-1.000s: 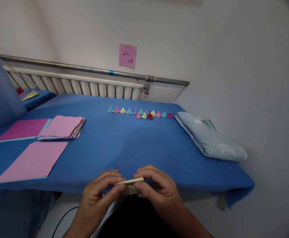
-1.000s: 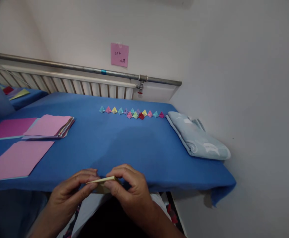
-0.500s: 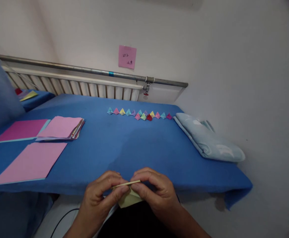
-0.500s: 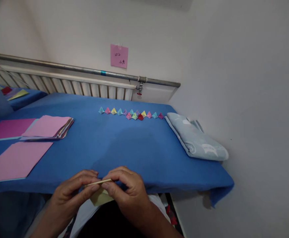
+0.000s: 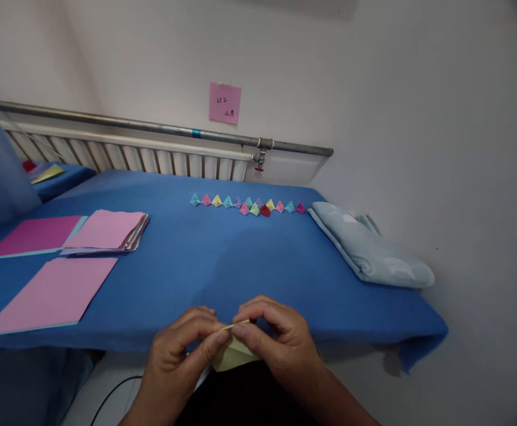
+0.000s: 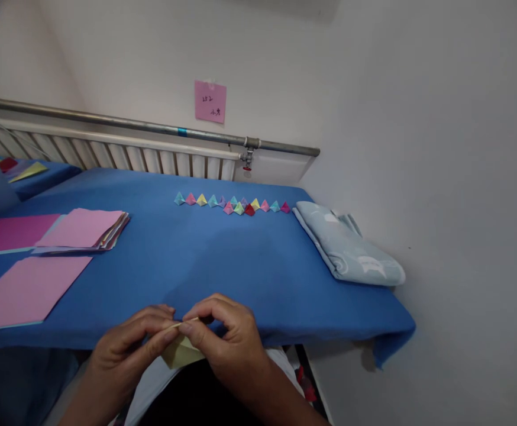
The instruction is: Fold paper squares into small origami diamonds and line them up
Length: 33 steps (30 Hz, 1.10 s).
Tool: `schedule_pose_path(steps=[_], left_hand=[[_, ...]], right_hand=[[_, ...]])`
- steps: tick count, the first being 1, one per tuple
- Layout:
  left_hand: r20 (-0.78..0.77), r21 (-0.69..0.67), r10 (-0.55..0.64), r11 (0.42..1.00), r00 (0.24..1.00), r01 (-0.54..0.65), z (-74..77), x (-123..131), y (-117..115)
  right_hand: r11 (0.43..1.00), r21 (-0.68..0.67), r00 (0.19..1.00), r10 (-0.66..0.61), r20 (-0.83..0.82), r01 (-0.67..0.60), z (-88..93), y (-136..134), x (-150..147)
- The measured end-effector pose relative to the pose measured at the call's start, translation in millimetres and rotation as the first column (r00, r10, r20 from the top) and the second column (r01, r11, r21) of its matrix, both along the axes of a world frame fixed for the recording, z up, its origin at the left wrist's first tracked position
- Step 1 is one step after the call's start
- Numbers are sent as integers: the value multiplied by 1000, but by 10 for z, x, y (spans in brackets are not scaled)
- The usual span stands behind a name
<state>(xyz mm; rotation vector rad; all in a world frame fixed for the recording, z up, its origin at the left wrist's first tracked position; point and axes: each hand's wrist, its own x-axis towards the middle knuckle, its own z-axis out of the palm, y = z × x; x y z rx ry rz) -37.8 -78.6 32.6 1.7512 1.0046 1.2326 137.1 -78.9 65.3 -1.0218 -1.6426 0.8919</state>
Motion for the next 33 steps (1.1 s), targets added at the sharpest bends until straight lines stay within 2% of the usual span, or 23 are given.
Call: schedule_pose_path(steps=[6, 8, 10, 13, 15, 17, 19, 21, 23, 26, 29, 33], left_hand=[[35, -108, 27, 994, 999, -24, -21, 33, -12], [87, -207, 62, 977, 994, -43, -65, 34, -2], [178, -347, 128, 936, 976, -60, -133, 33, 16], [327, -524, 273, 849, 905, -67, -237, 44, 46], [400, -584, 343, 810, 850, -52, -275, 69, 60], [467, -612, 386, 791, 796, -25, -284, 101, 69], [521, -626, 414, 780, 746, 4, -279, 127, 74], [542, -639, 426, 769, 725, 25, -278, 133, 77], [522, -649, 407, 760, 750, 40, -279, 116, 79], [439, -643, 312, 764, 843, 52, -256, 70, 81], [344, -620, 197, 782, 918, 64, -186, 44, 86], [263, -592, 125, 804, 957, 58, -100, 55, 83]], right_hand=[[1000, -17, 1000, -23, -3, 23, -46, 29, -20], [994, -104, 999, -28, -26, 25, -61, 63, -10], [968, -250, 994, -34, -99, 8, -73, 92, 11], [883, -459, 978, 0, -209, -98, -105, 98, 26], [824, -538, 966, 43, -255, -179, -142, 76, 6], [786, -584, 958, 38, -284, -204, -182, 51, -33], [785, -597, 957, -19, -289, -165, -215, 42, -69], [811, -576, 960, -68, -271, -105, -230, 51, -82], [841, -538, 967, -98, -236, -47, -231, 69, -69], [868, -496, 980, -96, -175, -4, -217, 87, -25], [871, -491, 982, -95, -161, 4, -206, 95, 7], [868, -495, 973, -132, -191, 21, -224, 115, 16]])
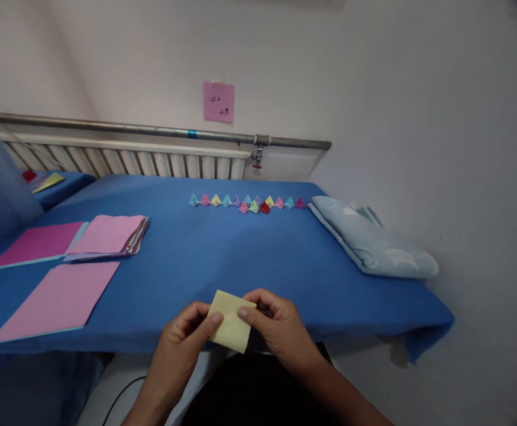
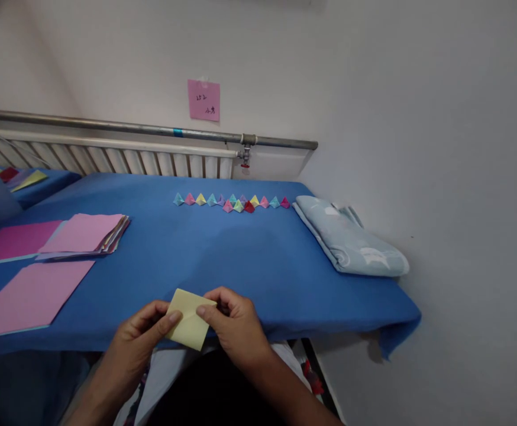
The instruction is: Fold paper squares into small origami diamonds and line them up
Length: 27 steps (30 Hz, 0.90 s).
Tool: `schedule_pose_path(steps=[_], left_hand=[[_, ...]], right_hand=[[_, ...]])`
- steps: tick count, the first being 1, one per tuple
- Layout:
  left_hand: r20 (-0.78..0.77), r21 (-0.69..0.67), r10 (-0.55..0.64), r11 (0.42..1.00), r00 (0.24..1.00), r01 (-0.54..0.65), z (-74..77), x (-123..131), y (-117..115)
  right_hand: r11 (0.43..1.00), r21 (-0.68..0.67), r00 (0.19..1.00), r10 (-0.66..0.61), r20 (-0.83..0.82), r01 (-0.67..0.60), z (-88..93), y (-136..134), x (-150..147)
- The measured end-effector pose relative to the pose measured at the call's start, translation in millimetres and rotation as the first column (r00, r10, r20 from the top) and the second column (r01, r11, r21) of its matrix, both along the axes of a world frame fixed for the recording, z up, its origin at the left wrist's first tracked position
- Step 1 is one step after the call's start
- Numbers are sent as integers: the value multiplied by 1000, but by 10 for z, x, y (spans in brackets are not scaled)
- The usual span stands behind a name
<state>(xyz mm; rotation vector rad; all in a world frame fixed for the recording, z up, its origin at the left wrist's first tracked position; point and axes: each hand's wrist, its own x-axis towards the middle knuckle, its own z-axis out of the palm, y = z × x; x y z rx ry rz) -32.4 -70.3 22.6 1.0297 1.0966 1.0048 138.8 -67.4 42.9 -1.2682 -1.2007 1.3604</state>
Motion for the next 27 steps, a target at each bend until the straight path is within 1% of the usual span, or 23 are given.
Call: schedule_pose_path(steps=[4, 6, 8, 9, 11, 14, 16, 18, 21, 25, 27], left_hand=[[-77, -15, -84, 996, 994, 83, 4, 3, -21], [-111, -13, -80, 997, 991, 79, -9, 2, -30], [-108, -23, -66, 998, 992, 64, -20, 5, -31], [-91, -30, -56, 998, 994, 54, -24, 9, -27], [-44, -38, -30, 999, 999, 28, -34, 20, -13], [35, -73, 11, 997, 999, -8, -53, 42, 7], [68, -89, 14, 996, 998, -7, -65, 55, 9], [77, -84, 5, 996, 997, 2, -76, 66, 2], [59, -67, 0, 998, 998, 4, -96, 81, -12], [0, -25, 53, 998, 999, -53, -110, 112, -8], [-18, -15, 77, 997, 997, -77, -104, 130, 5]], right_hand=[[999, 3, 998, -42, -37, 42, -40, 37, 7], [998, -17, 995, -65, -72, 64, -55, 50, 15], [996, -59, 986, -78, -144, 70, -65, 53, 21], [995, -86, 981, -69, -181, 54, -70, 49, 21], [989, -146, 976, -1, -217, -32, -83, 33, 15], [961, -204, 975, 155, -160, -186, -112, 3, -9], [953, -215, 975, 195, -107, -214, -130, -8, -26], [958, -209, 980, 187, -71, -198, -142, -10, -38], [968, -194, 987, 150, -64, -160, -154, -5, -45], [981, -166, 995, 95, -41, -101, -161, 4, -45], [982, -161, 995, 94, -36, -98, -158, 12, -51]])
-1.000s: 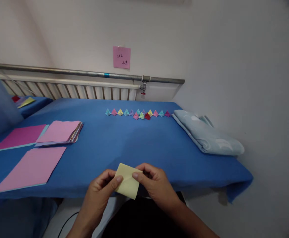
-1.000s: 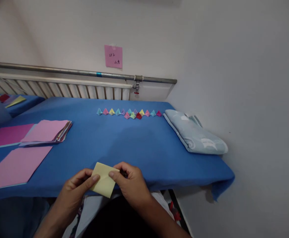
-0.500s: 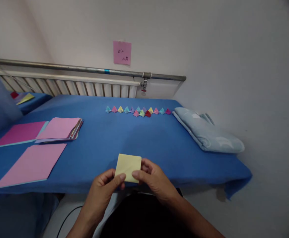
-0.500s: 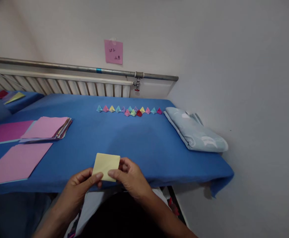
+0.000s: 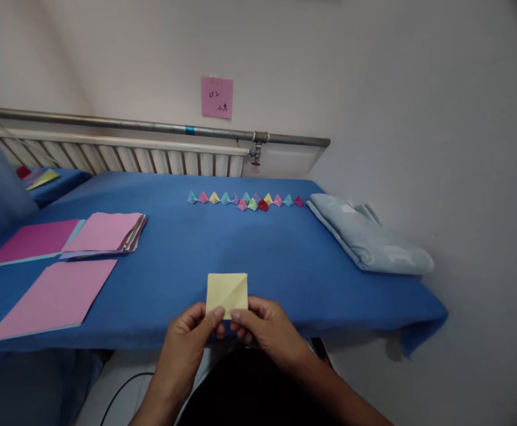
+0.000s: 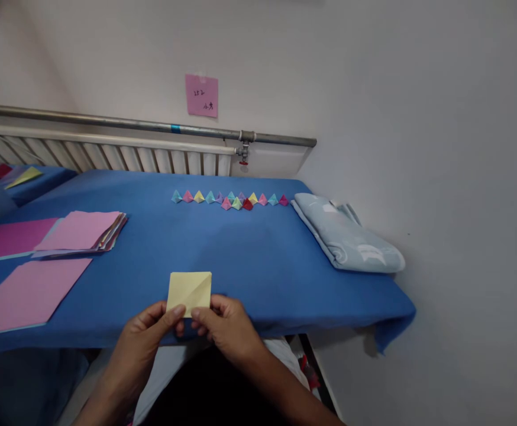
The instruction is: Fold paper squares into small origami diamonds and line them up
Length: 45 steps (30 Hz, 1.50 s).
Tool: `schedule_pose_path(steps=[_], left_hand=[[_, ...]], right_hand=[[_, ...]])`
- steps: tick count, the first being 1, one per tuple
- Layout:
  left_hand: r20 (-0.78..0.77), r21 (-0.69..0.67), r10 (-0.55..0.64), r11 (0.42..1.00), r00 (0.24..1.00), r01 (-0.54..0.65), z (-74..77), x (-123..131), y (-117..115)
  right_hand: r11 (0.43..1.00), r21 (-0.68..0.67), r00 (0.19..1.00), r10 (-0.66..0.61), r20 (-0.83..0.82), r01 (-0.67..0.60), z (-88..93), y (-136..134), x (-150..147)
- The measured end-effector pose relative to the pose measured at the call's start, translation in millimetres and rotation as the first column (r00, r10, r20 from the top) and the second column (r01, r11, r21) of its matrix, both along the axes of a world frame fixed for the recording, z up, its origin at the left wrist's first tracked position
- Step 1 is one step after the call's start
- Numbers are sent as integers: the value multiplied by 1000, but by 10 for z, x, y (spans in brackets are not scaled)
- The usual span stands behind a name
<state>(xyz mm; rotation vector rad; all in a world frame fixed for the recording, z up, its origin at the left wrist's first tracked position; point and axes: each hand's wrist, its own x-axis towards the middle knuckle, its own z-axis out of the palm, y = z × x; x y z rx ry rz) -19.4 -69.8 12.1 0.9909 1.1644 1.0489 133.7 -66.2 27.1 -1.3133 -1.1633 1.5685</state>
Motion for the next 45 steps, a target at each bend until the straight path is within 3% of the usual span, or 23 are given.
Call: schedule_pose_path(steps=[4, 14, 17, 21, 26, 30, 34, 36, 38, 40, 43, 45], left_hand=[[9, -11, 25, 1000, 1000, -25, 8, 30, 18], [138, -114, 75, 992, 988, -60, -78, 62, 18], [92, -114, 50, 993, 994, -40, -69, 27, 23], [-48, -16, 30, 999, 998, -30, -37, -10, 19], [-78, -16, 10, 1000, 997, -12, -51, -26, 22], [-79, -28, 43, 999, 996, -45, -77, -18, 44], [-4, -114, 8, 993, 1000, -8, -67, -3, 106], [-60, -113, -15, 994, 998, 8, -70, -26, 143], [-229, -6, 42, 999, 973, -44, -100, -74, 173], [-422, 222, 172, 971, 890, -83, -162, -129, 196], [-581, 547, 312, 834, 751, 77, -300, -163, 235], [-643, 636, 347, 738, 682, 224, -398, -141, 275]], right_hand=[[999, 12, 998, 52, -43, -52, 4, 19, -38], [998, 6, 997, -69, -36, 69, -49, 16, -73], [998, -6, 997, -68, -41, 68, -57, 19, -52], [998, -8, 998, -64, -24, 64, -65, 18, -35], [999, -29, 999, -34, -16, 33, -66, 28, -20], [1000, -23, 998, -11, 67, 12, -67, 51, 13], [995, 95, 979, -12, 203, -8, -58, 114, 48], [992, 118, 950, 4, 313, -42, -53, 177, 64], [994, 74, 901, 41, 432, -81, -57, 255, 79], [993, 20, 857, 87, 509, -113, -70, 331, 92], [988, -6, 808, 130, 574, -155, -92, 411, 104], [983, 2, 758, 141, 637, -185, -96, 439, 110]])
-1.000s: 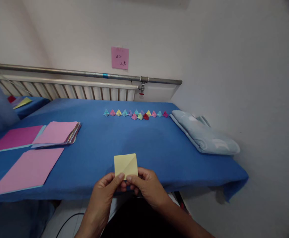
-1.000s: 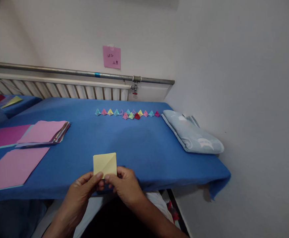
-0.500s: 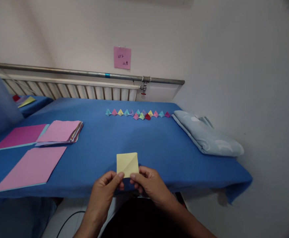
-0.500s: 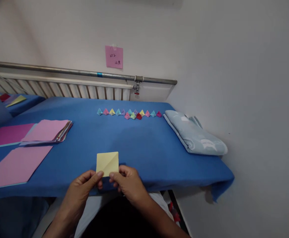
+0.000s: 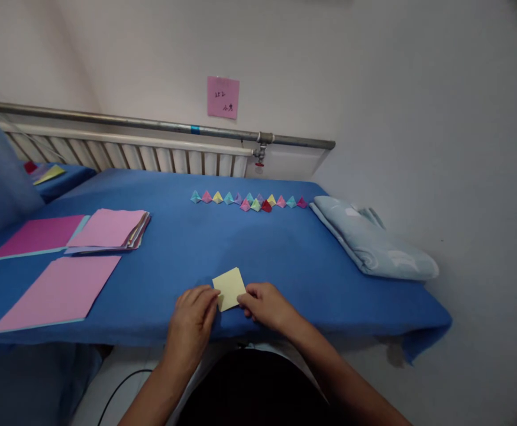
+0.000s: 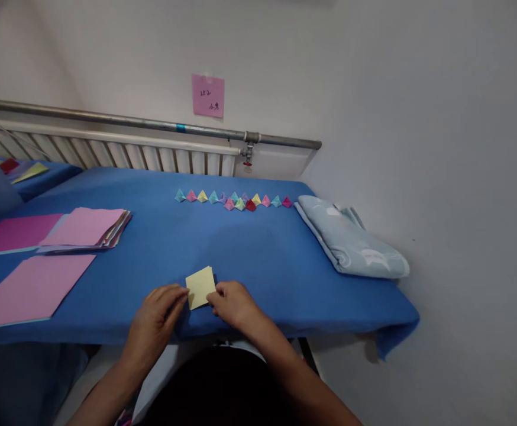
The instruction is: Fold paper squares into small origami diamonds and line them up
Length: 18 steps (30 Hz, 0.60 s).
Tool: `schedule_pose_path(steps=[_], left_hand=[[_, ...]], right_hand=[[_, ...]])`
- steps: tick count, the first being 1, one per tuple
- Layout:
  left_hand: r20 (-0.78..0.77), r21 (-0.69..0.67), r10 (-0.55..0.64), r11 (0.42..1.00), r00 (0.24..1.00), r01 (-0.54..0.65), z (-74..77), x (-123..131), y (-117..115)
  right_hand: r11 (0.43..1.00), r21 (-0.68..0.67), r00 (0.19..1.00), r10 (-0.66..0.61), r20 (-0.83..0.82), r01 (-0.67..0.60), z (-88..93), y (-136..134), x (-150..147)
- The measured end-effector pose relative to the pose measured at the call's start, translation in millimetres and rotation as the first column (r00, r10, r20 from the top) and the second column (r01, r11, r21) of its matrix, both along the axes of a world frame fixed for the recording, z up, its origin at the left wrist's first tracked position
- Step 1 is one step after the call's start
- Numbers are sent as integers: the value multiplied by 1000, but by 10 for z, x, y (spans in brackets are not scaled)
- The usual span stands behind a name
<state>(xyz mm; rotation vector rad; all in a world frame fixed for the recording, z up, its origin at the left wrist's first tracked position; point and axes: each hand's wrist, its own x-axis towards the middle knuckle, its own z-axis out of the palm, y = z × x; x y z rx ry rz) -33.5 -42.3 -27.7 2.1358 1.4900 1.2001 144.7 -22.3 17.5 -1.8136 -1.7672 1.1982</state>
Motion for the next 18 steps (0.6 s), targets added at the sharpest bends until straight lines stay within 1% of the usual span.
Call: schedule_pose_path(steps=[2, 4, 8, 10, 12, 14, 16, 18], left_hand=[[-120, 74, -40, 996, 992, 50, -79, 45, 48], [-205, 110, -67, 990, 976, 92, -129, 93, 90], [-290, 127, -81, 984, 953, 122, -151, 145, 127], [-307, 129, -84, 983, 948, 128, -145, 148, 124], [-321, 134, -88, 981, 943, 138, -136, 143, 115], [-330, 142, -87, 980, 940, 141, -126, 138, 108], [-333, 144, -89, 979, 939, 144, -112, 137, 103], [-339, 133, -95, 980, 936, 148, -96, 141, 100]], right_hand=[[999, 39, 996, 23, 84, -27, 8, 16, 7], [995, 83, 986, 39, 164, -53, 23, 19, 17], [983, 156, 958, 49, 281, -96, 54, -47, 46], [965, 240, 939, 16, 343, -104, 52, -118, 57], [914, 384, 920, -33, 391, -131, 28, -190, 60], [826, 531, 912, -51, 407, -191, -19, -242, 54], [747, 608, 906, -18, 423, -269, -82, -266, 38], [703, 619, 886, 34, 463, -351, -146, -268, 17]])
